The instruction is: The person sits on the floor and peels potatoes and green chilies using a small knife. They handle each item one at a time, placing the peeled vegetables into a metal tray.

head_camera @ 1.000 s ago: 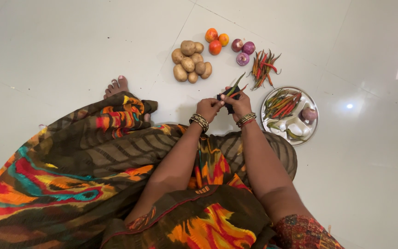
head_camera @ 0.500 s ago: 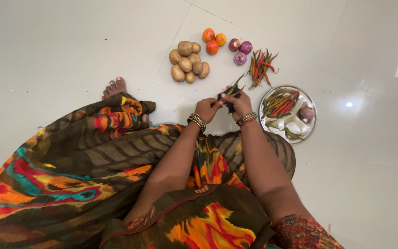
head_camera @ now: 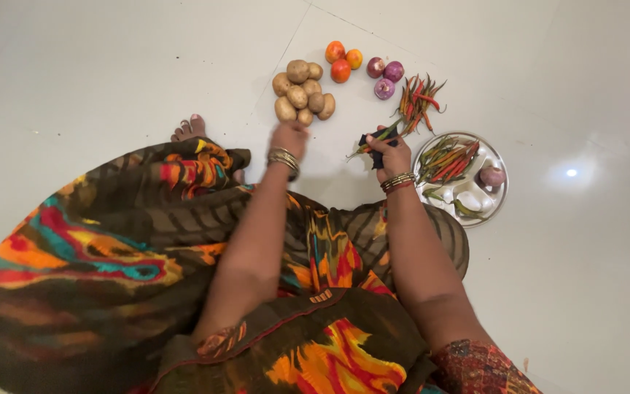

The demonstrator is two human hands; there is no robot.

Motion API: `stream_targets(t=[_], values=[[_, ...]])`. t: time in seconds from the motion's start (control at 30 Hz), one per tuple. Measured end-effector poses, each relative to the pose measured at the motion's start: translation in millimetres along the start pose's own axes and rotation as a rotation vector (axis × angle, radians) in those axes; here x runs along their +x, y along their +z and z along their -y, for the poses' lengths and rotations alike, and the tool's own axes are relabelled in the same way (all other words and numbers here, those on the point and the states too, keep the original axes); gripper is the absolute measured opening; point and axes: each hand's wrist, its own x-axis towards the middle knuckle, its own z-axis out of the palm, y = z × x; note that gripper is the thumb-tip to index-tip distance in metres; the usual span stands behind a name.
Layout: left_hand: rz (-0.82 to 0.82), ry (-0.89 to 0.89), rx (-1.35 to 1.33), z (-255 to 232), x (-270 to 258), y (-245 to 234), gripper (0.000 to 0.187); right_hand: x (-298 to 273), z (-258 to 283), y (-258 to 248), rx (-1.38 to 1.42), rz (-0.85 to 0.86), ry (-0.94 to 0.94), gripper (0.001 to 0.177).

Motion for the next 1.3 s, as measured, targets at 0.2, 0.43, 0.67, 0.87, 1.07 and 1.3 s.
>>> stream_targets(t=[0.2, 0.43, 0.67, 0.87, 1.07, 1.3], values=[[0.083, -0.308, 0.835, 52.3, 50.3, -107.5, 0.041, -9.6, 11.4, 2.1, -0.003, 0.004, 0.008, 0.046], [0.34, -0.386, 1.249, 97.7, 48.0, -128.5, 0.038, 3.8, 24.1, -8.3, -0.022, -0.014, -0.01, 0.045], [0.298, -0.305, 0.956, 45.7, 48.2, -144.6, 0.029, 1.9, 20.9, -11.6, -0.095, -0.073, 0.058, 0.044], [-0.237, -0.265, 0.464, 78.8, 90.8, -172.6, 0.022, 5.3, 15.4, -17.8, -0.128, -0.084, 0.056, 0.047], [-0.529, -0.543, 0.136, 135.7, 84.1, -194.2, 0.022, 9.4, 13.9, -25.9, -0.126, -0.072, 0.085, 0.048], [-0.024, 0.201, 0.323, 10.4, 81.2, -167.7, 0.017, 10.4, 12.2, -22.1, -0.137, -0.049, 0.091, 0.047]])
